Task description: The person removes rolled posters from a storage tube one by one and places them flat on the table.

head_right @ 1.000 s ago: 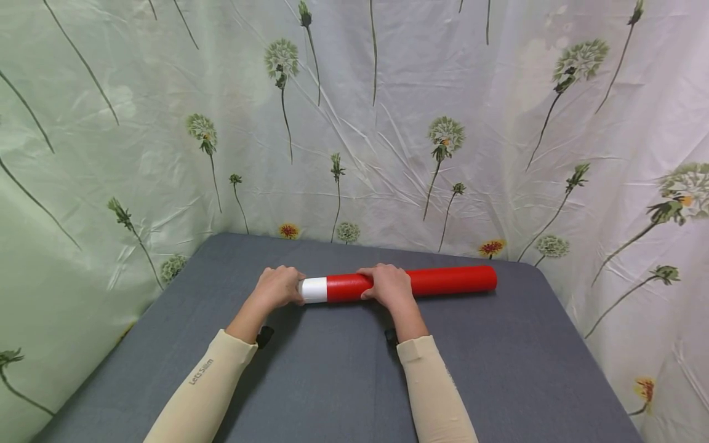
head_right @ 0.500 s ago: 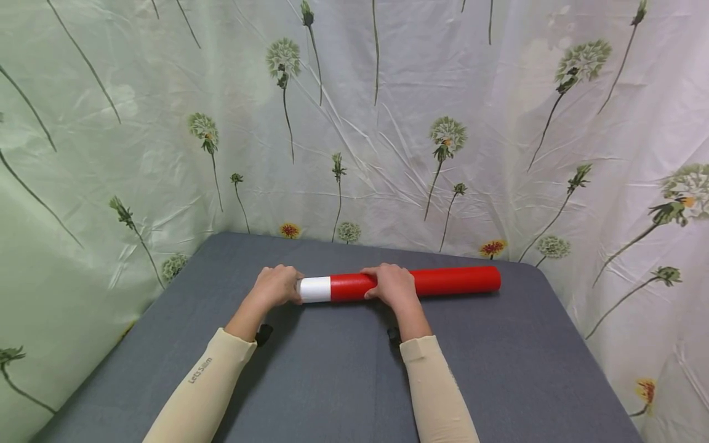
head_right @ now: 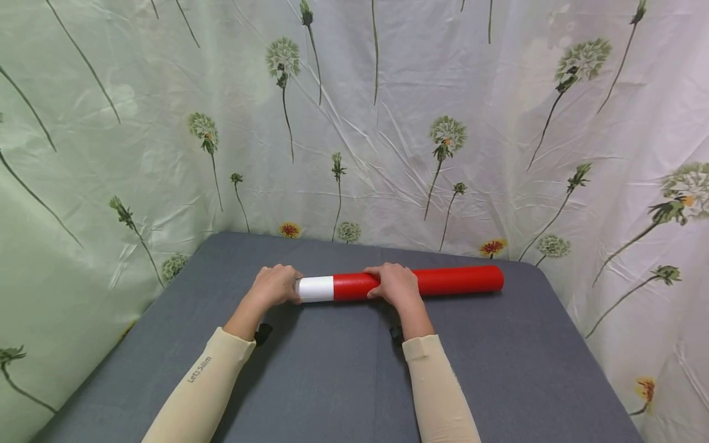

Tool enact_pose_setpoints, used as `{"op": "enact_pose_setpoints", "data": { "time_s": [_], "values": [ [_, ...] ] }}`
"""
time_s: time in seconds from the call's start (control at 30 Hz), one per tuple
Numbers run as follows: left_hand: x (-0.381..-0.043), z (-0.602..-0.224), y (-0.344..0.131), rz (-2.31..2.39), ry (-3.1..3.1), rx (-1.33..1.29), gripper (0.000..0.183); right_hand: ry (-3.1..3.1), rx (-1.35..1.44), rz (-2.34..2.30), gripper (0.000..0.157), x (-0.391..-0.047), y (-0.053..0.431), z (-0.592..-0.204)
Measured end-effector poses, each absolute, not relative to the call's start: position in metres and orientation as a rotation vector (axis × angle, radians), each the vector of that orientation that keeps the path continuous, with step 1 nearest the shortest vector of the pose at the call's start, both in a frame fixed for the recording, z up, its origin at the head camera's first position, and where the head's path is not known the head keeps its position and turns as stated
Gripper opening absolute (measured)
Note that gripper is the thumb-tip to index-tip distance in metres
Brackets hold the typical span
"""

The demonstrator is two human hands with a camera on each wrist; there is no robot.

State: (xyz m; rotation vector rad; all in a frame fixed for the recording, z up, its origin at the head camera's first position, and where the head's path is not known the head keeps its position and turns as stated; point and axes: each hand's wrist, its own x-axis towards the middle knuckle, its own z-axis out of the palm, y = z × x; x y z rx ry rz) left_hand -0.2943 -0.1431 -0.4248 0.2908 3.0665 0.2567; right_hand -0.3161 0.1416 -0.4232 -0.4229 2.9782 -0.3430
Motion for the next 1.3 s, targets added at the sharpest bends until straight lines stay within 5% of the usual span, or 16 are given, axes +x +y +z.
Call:
{"op": "enact_pose_setpoints", "data": {
  "time_s": [1.3],
  "values": [
    [-0.291,-0.429,-0.157,0.212,3.119,0.38,0.038,2.997,-0.457,-0.3,0.064,-0.317,0.164,-0.424]
  ]
}}
